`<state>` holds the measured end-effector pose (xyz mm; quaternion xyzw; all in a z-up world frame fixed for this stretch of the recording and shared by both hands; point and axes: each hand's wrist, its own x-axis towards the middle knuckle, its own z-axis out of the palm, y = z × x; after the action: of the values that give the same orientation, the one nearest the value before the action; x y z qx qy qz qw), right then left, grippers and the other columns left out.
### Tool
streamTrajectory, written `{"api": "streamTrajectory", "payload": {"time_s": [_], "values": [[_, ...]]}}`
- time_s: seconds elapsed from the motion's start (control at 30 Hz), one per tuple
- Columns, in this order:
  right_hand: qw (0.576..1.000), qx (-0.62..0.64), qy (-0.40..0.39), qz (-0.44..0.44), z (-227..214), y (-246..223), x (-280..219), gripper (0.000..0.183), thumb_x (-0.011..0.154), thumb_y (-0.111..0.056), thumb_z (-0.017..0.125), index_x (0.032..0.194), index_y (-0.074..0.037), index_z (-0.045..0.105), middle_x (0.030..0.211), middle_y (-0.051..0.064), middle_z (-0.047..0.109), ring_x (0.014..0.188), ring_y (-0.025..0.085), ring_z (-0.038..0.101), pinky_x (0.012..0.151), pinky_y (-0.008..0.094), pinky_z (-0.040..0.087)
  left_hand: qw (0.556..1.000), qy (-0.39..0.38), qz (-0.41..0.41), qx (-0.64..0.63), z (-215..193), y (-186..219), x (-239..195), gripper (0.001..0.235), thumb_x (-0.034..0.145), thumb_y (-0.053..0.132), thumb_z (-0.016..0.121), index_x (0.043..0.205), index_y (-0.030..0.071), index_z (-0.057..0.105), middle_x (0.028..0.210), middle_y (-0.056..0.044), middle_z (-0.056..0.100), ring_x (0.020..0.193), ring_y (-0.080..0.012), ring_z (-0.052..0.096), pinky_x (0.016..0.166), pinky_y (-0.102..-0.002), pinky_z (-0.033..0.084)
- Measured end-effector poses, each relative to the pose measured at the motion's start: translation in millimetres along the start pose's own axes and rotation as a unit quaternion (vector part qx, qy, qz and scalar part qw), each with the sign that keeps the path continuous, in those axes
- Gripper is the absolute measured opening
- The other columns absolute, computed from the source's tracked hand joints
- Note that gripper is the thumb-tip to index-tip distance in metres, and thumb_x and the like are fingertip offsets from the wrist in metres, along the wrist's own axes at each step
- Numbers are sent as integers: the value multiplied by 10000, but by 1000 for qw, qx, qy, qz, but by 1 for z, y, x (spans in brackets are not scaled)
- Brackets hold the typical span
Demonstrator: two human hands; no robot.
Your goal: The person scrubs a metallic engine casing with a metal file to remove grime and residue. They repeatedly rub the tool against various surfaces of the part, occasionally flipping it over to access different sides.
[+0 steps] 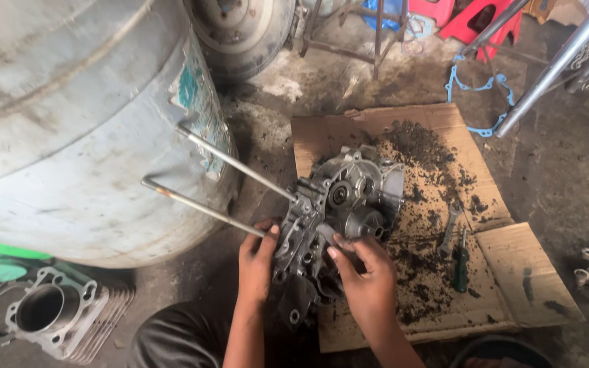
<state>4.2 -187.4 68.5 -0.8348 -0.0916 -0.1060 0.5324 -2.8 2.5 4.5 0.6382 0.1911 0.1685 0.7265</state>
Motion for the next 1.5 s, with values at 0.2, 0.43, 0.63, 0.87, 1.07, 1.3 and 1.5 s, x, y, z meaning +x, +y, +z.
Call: {"api": "streamTrajectory", "payload": {"time_s": [0.2, 0.43, 0.63, 0.87, 1.07, 1.3, 1.5], "values": [[998, 65, -12, -6, 1, 2, 4, 192, 878, -48, 760, 1054, 25, 733, 1022, 91, 776, 946, 171, 732, 831, 286, 558, 998, 10, -61, 9, 1, -2, -5, 447, 917, 338, 686, 1198, -9, 708, 1118, -118, 737, 1063, -190, 644, 970, -317, 475], [999, 36, -2, -16, 1, 9, 1, 172, 870, -73, 780, 989, 35, 718, 991, 100, 775, 934, 178, 741, 830, 320, 560, 997, 18, -67, 15, -1, 5, -1, 509, 898, 403, 700, 1192, -13, 715, 1134, -134, 754, 1083, -215, 661, 997, -324, 475], [999, 35, 9, 6, 1, 20, 17, 151, 877, -104, 762, 1015, -47, 746, 1053, 69, 771, 951, 148, 734, 827, 295, 612, 997, 11, -82, 5, 2, 13, -1, 484, 887, 400, 713, 1152, -5, 731, 1015, -122, 761, 964, -216, 685, 922, -336, 511], [998, 32, 10, -50, 7, 5, 0, 167, 879, -96, 774, 1035, -42, 752, 1018, 80, 768, 948, 156, 742, 829, 285, 590, 999, 11, -38, -8, 4, 10, 1, 455, 911, 365, 710, 1143, -27, 724, 1042, -101, 750, 987, -165, 661, 926, -306, 498], [1000, 19, 17, -13, 10, 1, -3, 163, 875, -83, 785, 1011, -6, 740, 1026, 90, 772, 976, 168, 733, 851, 296, 570, 999, 10, -31, -9, 3, 12, 0, 445, 921, 355, 705, 1139, -32, 727, 1056, -104, 748, 998, -172, 657, 927, -294, 495], [993, 106, -17, 53, 7, 10, 1, 136, 890, -116, 748, 1004, -44, 733, 1073, 75, 767, 1003, 138, 734, 859, 296, 634, 1000, 9, -25, 12, 3, 5, -3, 455, 935, 363, 693, 1157, -34, 717, 1068, -106, 747, 1014, -164, 651, 936, -286, 494], [995, 98, -13, -29, 6, 10, 5, 147, 905, -94, 752, 1016, -3, 717, 1061, 97, 764, 983, 159, 715, 865, 303, 590, 999, -4, -38, -7, 2, 3, -4, 455, 943, 369, 678, 1181, -18, 706, 1065, -93, 742, 998, -158, 646, 921, -288, 499]]}}
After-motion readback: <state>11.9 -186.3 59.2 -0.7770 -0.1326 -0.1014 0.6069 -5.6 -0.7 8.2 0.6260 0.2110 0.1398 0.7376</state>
